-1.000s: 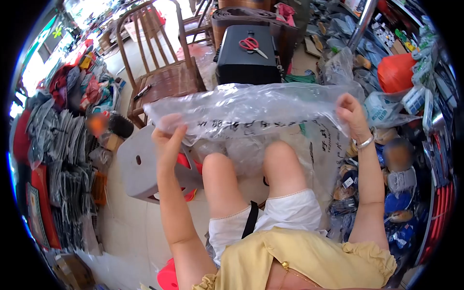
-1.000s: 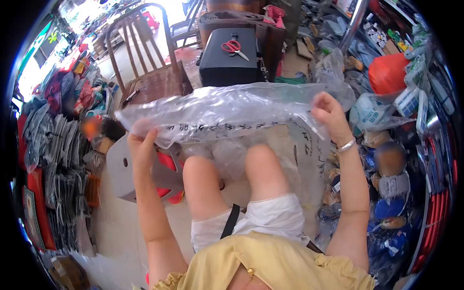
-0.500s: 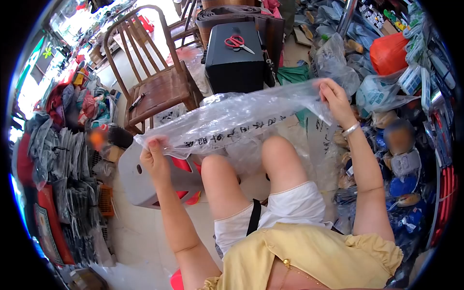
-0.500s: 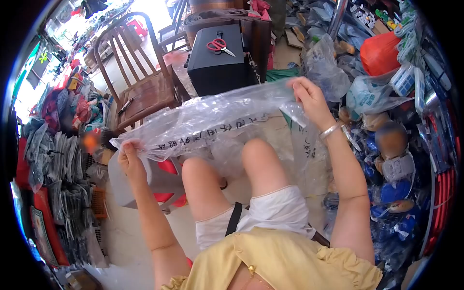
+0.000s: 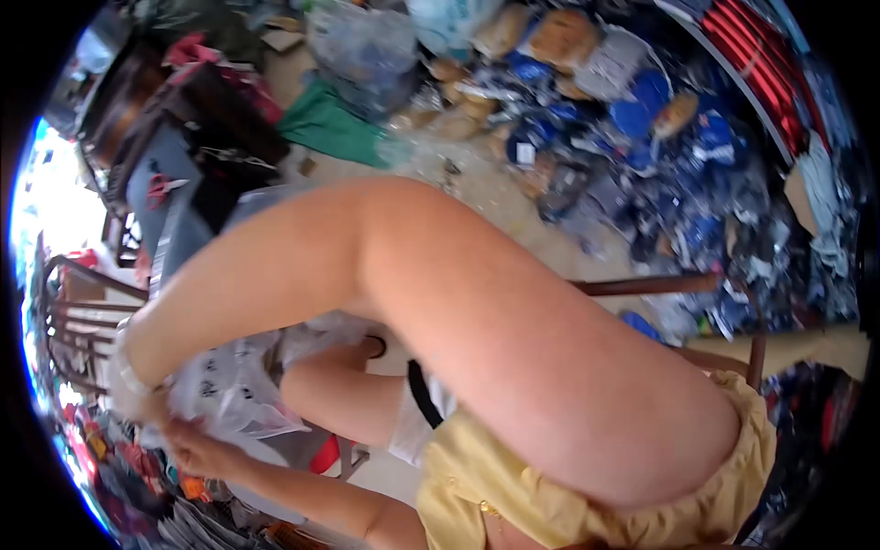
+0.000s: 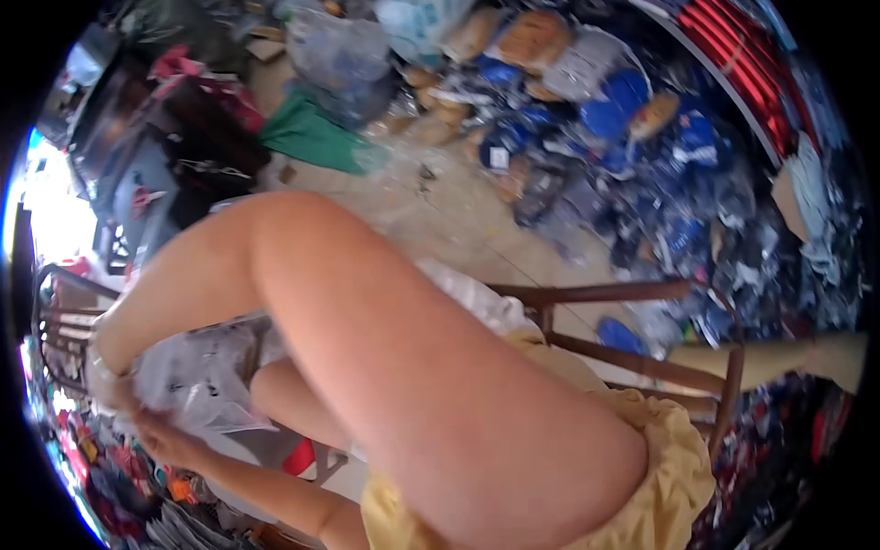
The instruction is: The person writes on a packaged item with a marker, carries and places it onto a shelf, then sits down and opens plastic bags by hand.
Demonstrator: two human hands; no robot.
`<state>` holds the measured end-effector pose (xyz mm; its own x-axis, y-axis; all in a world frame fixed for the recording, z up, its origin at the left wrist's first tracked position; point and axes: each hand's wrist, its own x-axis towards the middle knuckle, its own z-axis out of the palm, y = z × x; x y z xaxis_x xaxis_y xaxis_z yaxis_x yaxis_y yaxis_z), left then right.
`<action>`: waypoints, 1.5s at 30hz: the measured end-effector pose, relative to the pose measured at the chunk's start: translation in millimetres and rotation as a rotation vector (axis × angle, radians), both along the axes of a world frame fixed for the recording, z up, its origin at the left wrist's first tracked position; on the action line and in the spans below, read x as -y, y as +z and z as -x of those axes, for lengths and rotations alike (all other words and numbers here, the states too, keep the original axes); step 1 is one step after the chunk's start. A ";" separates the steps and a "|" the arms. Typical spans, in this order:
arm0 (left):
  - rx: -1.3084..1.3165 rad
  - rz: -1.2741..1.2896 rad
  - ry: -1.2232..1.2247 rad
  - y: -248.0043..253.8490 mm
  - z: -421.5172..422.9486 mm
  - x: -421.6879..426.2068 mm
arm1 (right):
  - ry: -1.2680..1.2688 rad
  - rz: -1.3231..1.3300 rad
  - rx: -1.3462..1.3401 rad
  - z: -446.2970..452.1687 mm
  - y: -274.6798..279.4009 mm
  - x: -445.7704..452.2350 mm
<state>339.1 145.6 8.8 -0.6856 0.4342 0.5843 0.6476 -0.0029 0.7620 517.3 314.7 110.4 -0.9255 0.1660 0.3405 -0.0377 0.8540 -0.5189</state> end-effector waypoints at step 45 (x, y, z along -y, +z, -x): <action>-0.301 -0.059 -0.374 -9.6 -87.1 -10.4 | -0.178 0.108 -0.137 -46.0 -70.5 48.3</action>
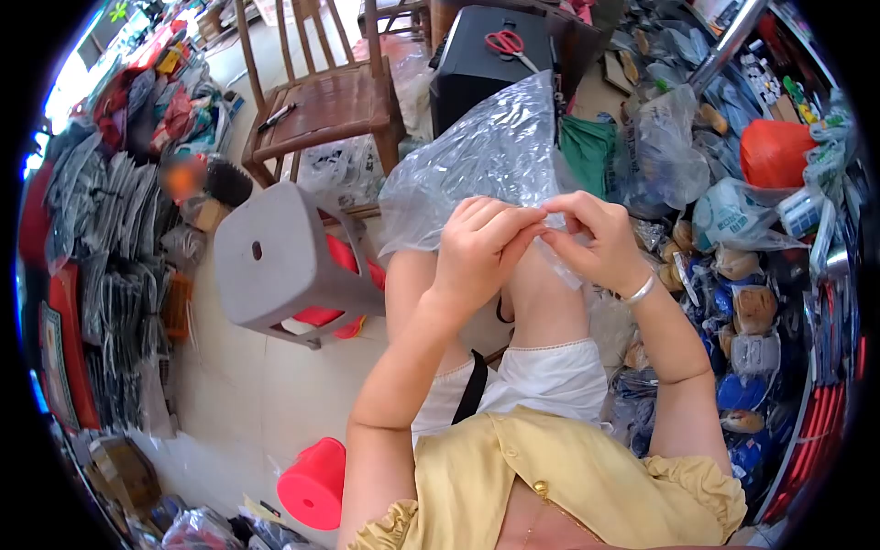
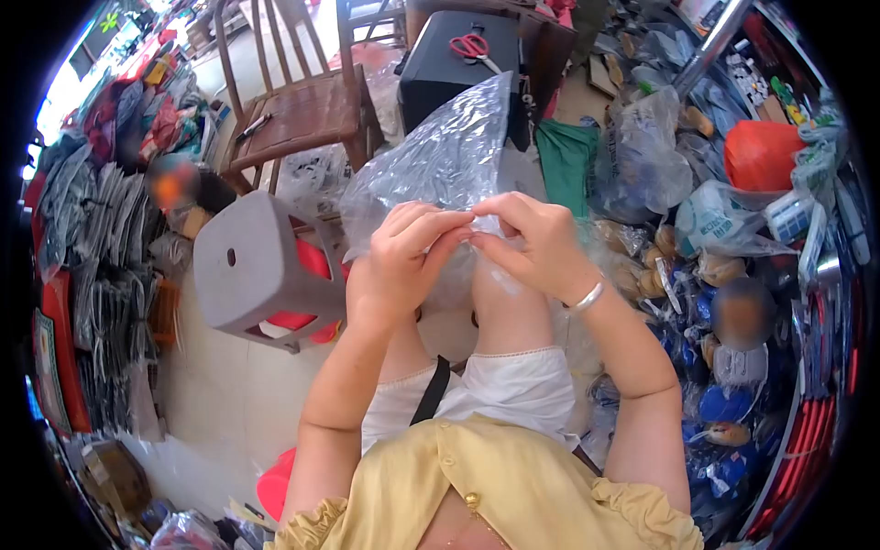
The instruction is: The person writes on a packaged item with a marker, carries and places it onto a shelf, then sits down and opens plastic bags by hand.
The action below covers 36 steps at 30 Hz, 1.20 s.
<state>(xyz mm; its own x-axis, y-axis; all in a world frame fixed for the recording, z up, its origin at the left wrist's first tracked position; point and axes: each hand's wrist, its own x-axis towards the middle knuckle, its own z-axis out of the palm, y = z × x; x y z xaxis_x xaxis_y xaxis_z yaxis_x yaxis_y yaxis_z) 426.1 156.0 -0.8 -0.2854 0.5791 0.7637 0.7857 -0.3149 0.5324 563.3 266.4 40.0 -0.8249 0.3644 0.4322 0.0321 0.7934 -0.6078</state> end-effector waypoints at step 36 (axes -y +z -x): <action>0.568 0.179 0.707 -97.5 162.9 165.1 | -0.269 0.395 -0.188 -57.9 -7.7 -55.5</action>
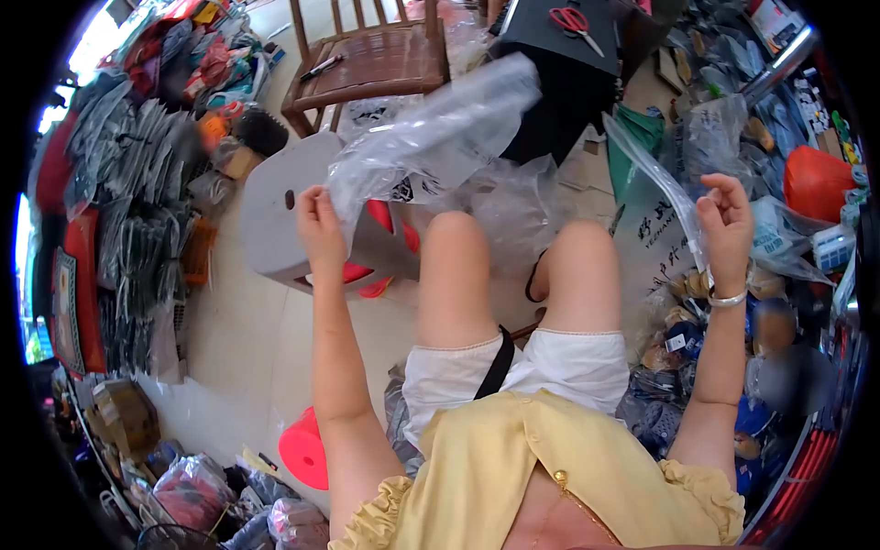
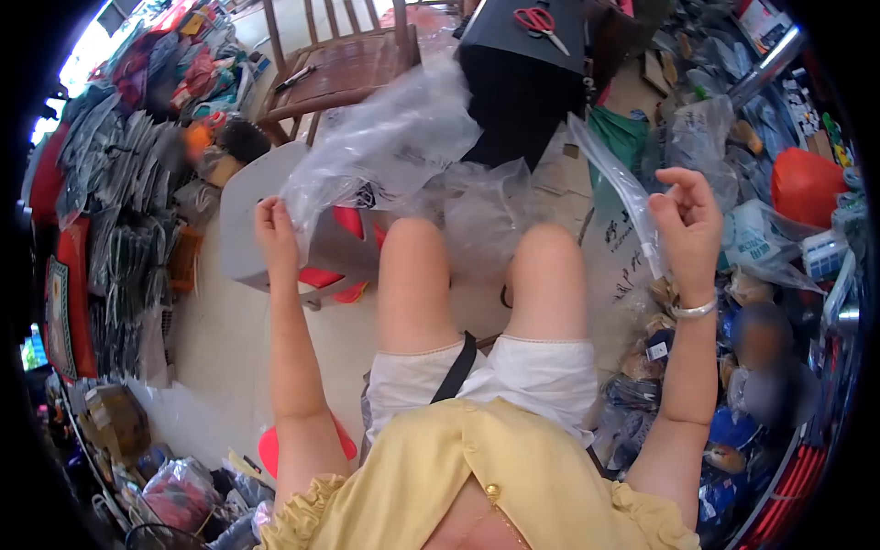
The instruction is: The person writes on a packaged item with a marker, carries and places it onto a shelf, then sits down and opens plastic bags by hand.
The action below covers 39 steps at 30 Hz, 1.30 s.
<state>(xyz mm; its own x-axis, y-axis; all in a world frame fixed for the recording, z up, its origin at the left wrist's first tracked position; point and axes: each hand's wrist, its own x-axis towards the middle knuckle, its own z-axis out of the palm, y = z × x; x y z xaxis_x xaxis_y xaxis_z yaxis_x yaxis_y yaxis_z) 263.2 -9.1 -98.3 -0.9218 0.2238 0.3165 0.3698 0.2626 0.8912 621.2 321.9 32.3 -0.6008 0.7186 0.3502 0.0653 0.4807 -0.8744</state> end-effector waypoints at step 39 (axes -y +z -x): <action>0.517 -0.485 0.199 -70.1 -48.4 89.5 | 0.376 0.232 0.491 159.2 -155.9 -2.1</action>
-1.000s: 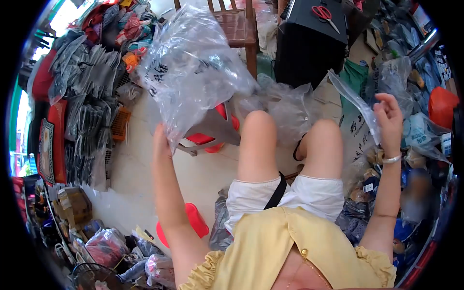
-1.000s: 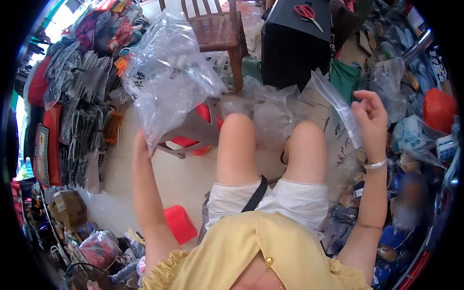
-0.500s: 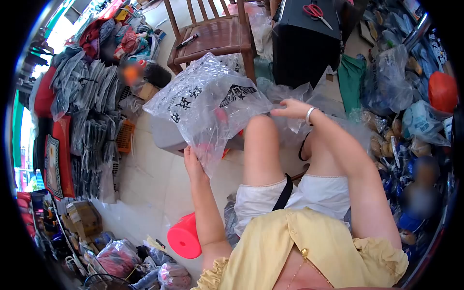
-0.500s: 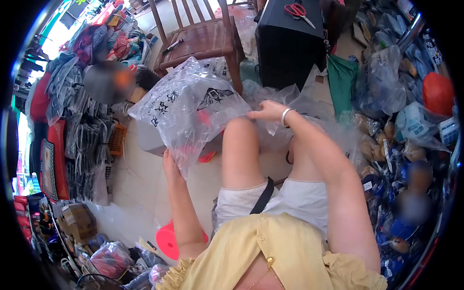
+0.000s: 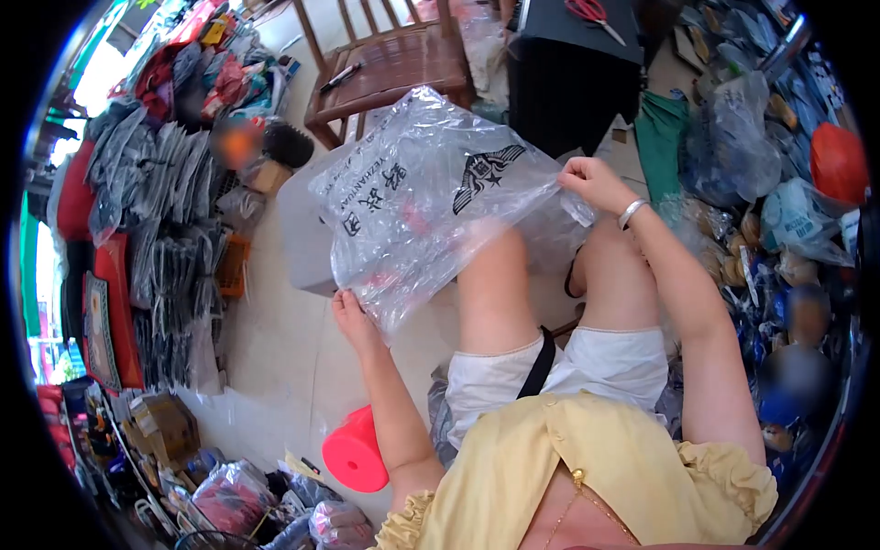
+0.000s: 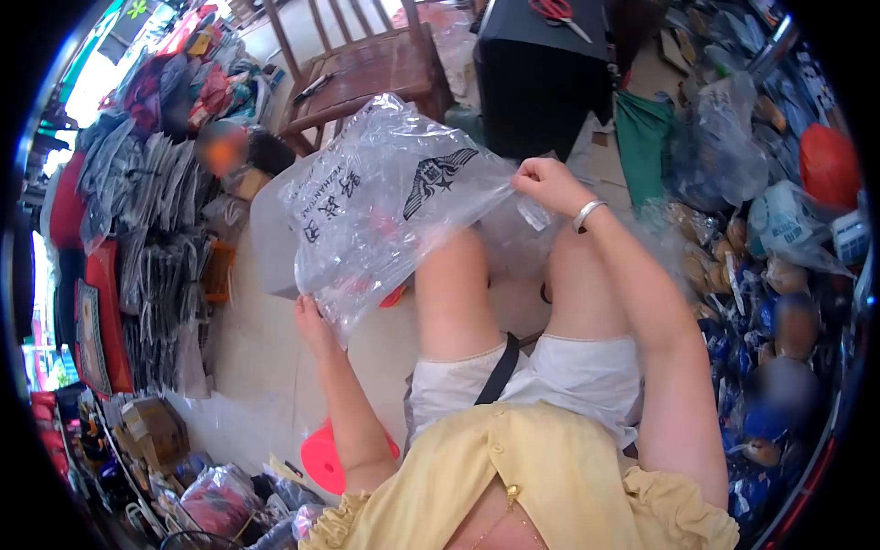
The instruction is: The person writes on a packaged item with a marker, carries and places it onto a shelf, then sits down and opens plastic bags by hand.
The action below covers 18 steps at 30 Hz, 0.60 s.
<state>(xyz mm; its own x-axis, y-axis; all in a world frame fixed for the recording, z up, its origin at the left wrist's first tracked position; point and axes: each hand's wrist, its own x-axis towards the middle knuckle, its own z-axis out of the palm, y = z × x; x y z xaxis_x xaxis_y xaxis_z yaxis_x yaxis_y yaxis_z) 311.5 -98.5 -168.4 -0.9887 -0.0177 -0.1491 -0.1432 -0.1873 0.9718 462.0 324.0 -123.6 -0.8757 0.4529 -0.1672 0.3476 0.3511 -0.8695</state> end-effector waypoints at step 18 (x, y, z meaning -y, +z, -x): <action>-1.062 0.539 -0.169 97.6 -37.0 -180.6 | -0.168 0.255 -0.638 -83.9 180.5 -47.8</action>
<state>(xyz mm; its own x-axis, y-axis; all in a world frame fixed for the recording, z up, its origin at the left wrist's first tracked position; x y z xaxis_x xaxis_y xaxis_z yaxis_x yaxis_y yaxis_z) 348.6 82.0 -70.8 -0.6094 0.3141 0.7280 0.7927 0.2232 0.5672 545.9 371.9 56.9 -0.7600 0.6052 0.2367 -0.2257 0.0958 -0.9695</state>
